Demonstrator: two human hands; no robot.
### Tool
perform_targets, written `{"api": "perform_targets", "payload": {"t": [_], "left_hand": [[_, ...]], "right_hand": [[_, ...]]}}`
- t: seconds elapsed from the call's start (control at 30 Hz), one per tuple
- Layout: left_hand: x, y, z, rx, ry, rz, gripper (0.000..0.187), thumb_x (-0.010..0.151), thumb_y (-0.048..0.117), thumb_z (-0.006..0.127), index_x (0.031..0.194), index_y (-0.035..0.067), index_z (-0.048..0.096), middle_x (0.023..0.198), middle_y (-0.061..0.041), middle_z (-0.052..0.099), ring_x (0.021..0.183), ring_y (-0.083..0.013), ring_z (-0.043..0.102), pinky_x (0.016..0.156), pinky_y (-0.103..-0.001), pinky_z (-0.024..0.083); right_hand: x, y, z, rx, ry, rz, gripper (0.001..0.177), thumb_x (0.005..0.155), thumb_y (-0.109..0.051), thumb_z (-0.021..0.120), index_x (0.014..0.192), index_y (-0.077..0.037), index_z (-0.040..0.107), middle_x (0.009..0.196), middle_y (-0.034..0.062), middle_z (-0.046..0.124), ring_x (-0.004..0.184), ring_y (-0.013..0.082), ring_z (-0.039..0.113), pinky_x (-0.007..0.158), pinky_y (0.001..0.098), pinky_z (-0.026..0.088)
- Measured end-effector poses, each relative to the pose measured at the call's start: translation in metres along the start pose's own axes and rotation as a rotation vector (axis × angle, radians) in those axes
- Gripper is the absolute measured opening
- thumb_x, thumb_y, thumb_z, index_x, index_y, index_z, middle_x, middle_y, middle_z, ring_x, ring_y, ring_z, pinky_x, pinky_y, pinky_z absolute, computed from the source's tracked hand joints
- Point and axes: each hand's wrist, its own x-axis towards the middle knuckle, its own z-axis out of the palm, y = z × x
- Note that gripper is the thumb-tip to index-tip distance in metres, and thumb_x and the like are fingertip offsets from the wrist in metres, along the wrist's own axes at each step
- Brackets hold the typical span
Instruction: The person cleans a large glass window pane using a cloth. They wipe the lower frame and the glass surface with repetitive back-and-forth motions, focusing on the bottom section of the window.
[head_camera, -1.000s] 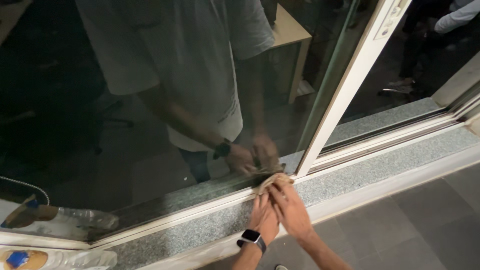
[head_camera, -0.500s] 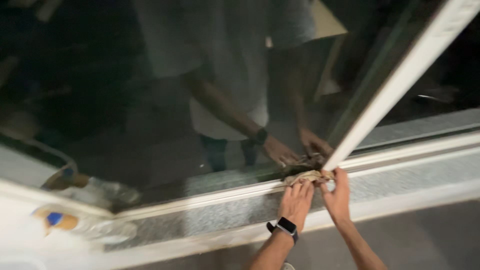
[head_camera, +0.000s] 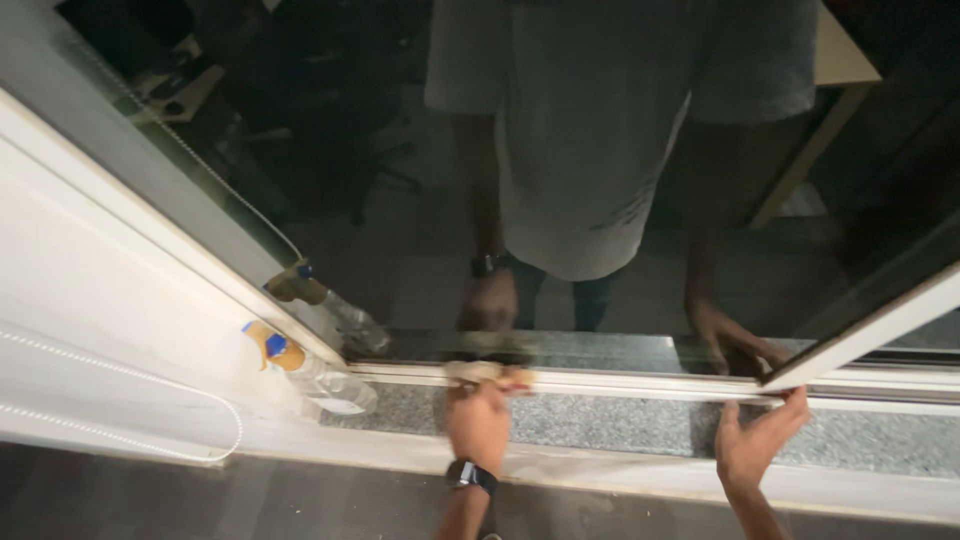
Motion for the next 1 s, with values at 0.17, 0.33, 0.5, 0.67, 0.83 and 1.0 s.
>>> {"api": "perform_targets", "payload": {"t": [0.17,0.33,0.5,0.67,0.83,1.0], "left_hand": [[0.057,-0.046,-0.014,-0.709,0.721,-0.170,0.020,0.091,0.016,0.060,0.090,-0.002,0.066,0.089,-0.022,0.072,0.079,-0.0367,0.069,0.073,-0.047,0.054],[0.090,-0.068,0.008,-0.659,0.920,-0.246,0.036,0.085,0.006,0.057,0.114,-0.014,0.052,0.111,-0.035,0.058,0.101,-0.0467,0.058,0.090,-0.056,0.044],[0.107,-0.098,0.022,-0.735,0.944,-0.160,0.053,0.090,0.005,0.048,0.140,-0.011,0.043,0.126,-0.035,0.057,0.114,-0.0482,0.057,0.101,-0.054,0.046],[0.123,-0.113,0.020,-0.727,1.016,-0.189,0.055,0.088,-0.001,0.051,0.141,-0.011,0.036,0.131,-0.040,0.053,0.119,-0.0494,0.057,0.105,-0.056,0.045],[0.117,-0.105,0.013,-0.519,0.869,-0.340,0.055,0.080,-0.009,0.051,0.132,-0.012,0.035,0.122,-0.044,0.049,0.114,-0.0555,0.051,0.100,-0.062,0.040],[0.106,-0.090,-0.003,-0.410,0.725,-0.502,0.046,0.084,-0.008,0.054,0.126,-0.011,0.037,0.118,-0.041,0.053,0.110,-0.0536,0.052,0.092,-0.063,0.041]], "right_hand": [[-0.004,-0.013,0.007,-0.081,0.065,-0.016,0.086,0.091,0.002,0.060,0.165,0.009,0.017,0.148,0.0330,0.033,0.142,0.0495,0.035,0.125,0.0543,0.028],[-0.005,-0.027,0.005,-0.092,0.069,0.040,0.089,0.086,0.004,0.054,0.167,0.008,0.019,0.152,0.0343,0.035,0.141,0.0520,0.038,0.121,0.0522,0.034],[-0.005,-0.018,0.006,-0.171,0.056,0.027,0.088,0.085,0.004,0.055,0.165,0.008,0.020,0.154,0.0351,0.034,0.143,0.0530,0.036,0.121,0.0538,0.031],[-0.004,-0.014,0.006,-0.144,0.061,0.024,0.087,0.085,0.003,0.055,0.164,0.007,0.020,0.154,0.0354,0.033,0.142,0.0532,0.036,0.121,0.0536,0.031],[-0.002,-0.017,0.006,-0.098,0.052,0.061,0.087,0.082,0.003,0.054,0.163,0.006,0.021,0.152,0.0345,0.035,0.140,0.0527,0.036,0.120,0.0538,0.031],[0.000,-0.015,0.004,-0.063,0.058,0.003,0.090,0.079,0.005,0.055,0.162,0.006,0.020,0.153,0.0360,0.032,0.142,0.0530,0.035,0.122,0.0545,0.028]]}}
